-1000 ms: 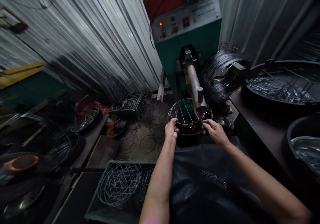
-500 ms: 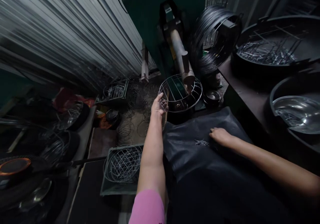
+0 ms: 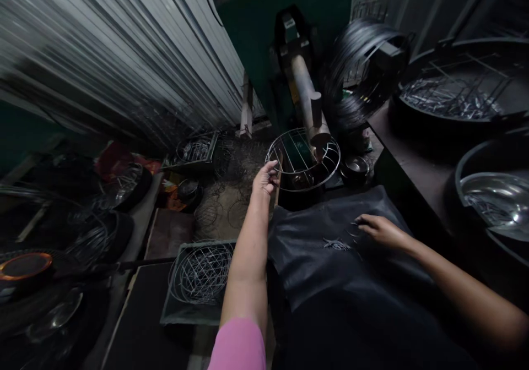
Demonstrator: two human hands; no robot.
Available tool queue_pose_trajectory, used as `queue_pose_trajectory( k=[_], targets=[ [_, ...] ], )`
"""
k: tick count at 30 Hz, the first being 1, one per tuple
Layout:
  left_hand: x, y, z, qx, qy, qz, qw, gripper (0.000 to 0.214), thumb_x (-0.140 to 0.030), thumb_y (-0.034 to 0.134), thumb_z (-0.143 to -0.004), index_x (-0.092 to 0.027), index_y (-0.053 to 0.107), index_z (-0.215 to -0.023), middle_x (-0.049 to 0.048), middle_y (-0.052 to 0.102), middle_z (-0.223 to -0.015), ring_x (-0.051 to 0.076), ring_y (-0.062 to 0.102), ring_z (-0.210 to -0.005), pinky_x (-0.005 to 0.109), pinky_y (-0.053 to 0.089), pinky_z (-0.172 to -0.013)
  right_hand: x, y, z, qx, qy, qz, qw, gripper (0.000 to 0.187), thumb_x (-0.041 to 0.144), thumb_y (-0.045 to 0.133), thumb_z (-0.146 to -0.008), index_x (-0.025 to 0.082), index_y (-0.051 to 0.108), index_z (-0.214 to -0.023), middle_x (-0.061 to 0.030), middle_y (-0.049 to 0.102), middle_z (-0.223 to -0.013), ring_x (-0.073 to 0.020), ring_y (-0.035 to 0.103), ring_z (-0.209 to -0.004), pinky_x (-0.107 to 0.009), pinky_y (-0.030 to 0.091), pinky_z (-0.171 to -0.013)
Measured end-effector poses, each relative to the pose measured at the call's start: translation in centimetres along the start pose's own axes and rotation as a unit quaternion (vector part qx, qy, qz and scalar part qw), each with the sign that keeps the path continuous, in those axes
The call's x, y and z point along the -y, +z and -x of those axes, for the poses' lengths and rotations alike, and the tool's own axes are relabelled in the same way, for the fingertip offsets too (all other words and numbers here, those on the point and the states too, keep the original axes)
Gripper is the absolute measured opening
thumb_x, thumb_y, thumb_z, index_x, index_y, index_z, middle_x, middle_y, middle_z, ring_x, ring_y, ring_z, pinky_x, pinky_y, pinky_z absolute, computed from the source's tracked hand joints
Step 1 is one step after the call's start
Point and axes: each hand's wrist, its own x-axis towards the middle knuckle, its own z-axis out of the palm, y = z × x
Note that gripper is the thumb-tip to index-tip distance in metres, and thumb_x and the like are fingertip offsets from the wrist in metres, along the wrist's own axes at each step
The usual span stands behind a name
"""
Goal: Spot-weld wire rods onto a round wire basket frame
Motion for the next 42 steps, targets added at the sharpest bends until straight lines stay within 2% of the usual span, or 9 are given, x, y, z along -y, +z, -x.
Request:
queue_pose_trajectory(
  k=[3,6,8,10,13,16,20,33,42],
  targets=[
    [0.4,0.1,0.8,0.010,0.006,-0.001,1.000,0.029,-0.017,0.073,-0.058,-0.017,0.044,-0.064,-0.0107,0.030,-0.046,0.000,0.017,-0.034,0.015,0.013,-0.034,4.1,-1.8,-1.8,-0.081,-0.008,-0.224,0.971,0.027,0.045,0.053,-0.083,0.019,0.059,-0.088,-0.0017,0.063,-0.068,-0.0175,0.060,-0.062,-0.027,0.049,-0.056],
    [0.8,0.1,1.5,-0.006,0.027,0.015,1.000,0.031,-0.019,0.073,-0.054,-0.017,0.043,-0.063,-0.0111,0.029,-0.046,-0.001,0.016,-0.034,0.015,0.013,-0.033,8.6,-2.0,-4.8,-0.189,-0.066,-0.359,0.912,0.034,0.051,0.058,-0.078,0.019,0.057,-0.089,-0.0051,0.066,-0.086,-0.0170,0.063,-0.070,-0.028,0.051,-0.061],
    [1.1,0.0,1.7,-0.013,0.037,0.020,0.999,0.032,-0.020,0.073,-0.052,-0.017,0.044,-0.063,-0.0111,0.029,-0.047,-0.001,0.017,-0.035,0.015,0.014,-0.033,10.5,-1.6,-6.8,-0.214,-0.100,-0.350,0.906,0.034,0.051,0.060,-0.075,0.019,0.057,-0.086,-0.0055,0.066,-0.084,-0.0179,0.063,-0.070,-0.030,0.051,-0.063],
    [1.3,-0.1,1.9,-0.019,0.050,0.026,0.998,0.034,-0.021,0.074,-0.049,-0.017,0.044,-0.063,-0.0113,0.030,-0.049,-0.001,0.019,-0.035,0.016,0.015,-0.033,11.4,-1.2,-8.4,-0.223,-0.107,-0.280,0.928,0.031,0.049,0.059,-0.074,0.019,0.060,-0.083,-0.0042,0.065,-0.073,-0.0182,0.061,-0.065,-0.031,0.050,-0.062],
    [1.7,-0.2,2.0,-0.015,0.079,0.041,0.996,0.040,-0.022,0.075,-0.045,-0.018,0.041,-0.064,-0.0119,0.030,-0.050,-0.001,0.019,-0.036,0.016,0.014,-0.034,11.3,-1.0,-9.3,-0.218,-0.092,-0.194,0.952,0.027,0.045,0.055,-0.074,0.019,0.061,-0.081,-0.0018,0.062,-0.059,-0.0177,0.057,-0.053,-0.029,0.047,-0.053],
    [2.0,-0.3,2.1,0.008,0.108,0.056,0.992,0.046,-0.023,0.076,-0.044,-0.019,0.037,-0.067,-0.0126,0.028,-0.051,-0.001,0.019,-0.036,0.015,0.011,-0.035,11.0,-1.1,-9.3,-0.195,-0.073,-0.178,0.962,0.026,0.045,0.053,-0.074,0.020,0.060,-0.080,-0.0008,0.060,-0.054,-0.0179,0.055,-0.048,-0.028,0.044,-0.047],
    [2.3,-0.3,2.3,0.024,0.128,0.064,0.989,0.049,-0.023,0.077,-0.043,-0.020,0.035,-0.069,-0.0130,0.028,-0.051,-0.001,0.020,-0.037,0.015,0.009,-0.036,11.3,-1.4,-9.2,-0.195,-0.065,-0.186,0.961,0.027,0.045,0.053,-0.075,0.019,0.059,-0.081,-0.0015,0.061,-0.056,-0.0186,0.058,-0.051,-0.028,0.046,-0.049],
    [2.6,1.1,1.5,0.005,0.125,0.049,0.991,0.048,-0.024,0.075,-0.042,-0.020,0.037,-0.071,-0.0122,0.032,-0.053,0.000,0.021,-0.037,0.015,0.010,-0.035,10.9,-2.8,-9.4,-0.209,-0.089,-0.177,0.957,0.033,0.047,0.053,-0.076,0.016,0.061,-0.083,-0.0014,0.061,-0.056,-0.0178,0.059,-0.054,-0.029,0.045,-0.058],
    [2.2,1.3,1.2,0.009,0.121,0.050,0.991,0.044,-0.024,0.074,-0.044,-0.020,0.037,-0.067,-0.0121,0.030,-0.050,0.000,0.020,-0.036,0.016,0.010,-0.035,11.0,-3.2,-10.4,-0.214,-0.107,-0.160,0.958,0.035,0.050,0.052,-0.076,0.017,0.062,-0.081,-0.0011,0.060,-0.058,-0.0169,0.057,-0.053,-0.028,0.043,-0.056]
  ],
)
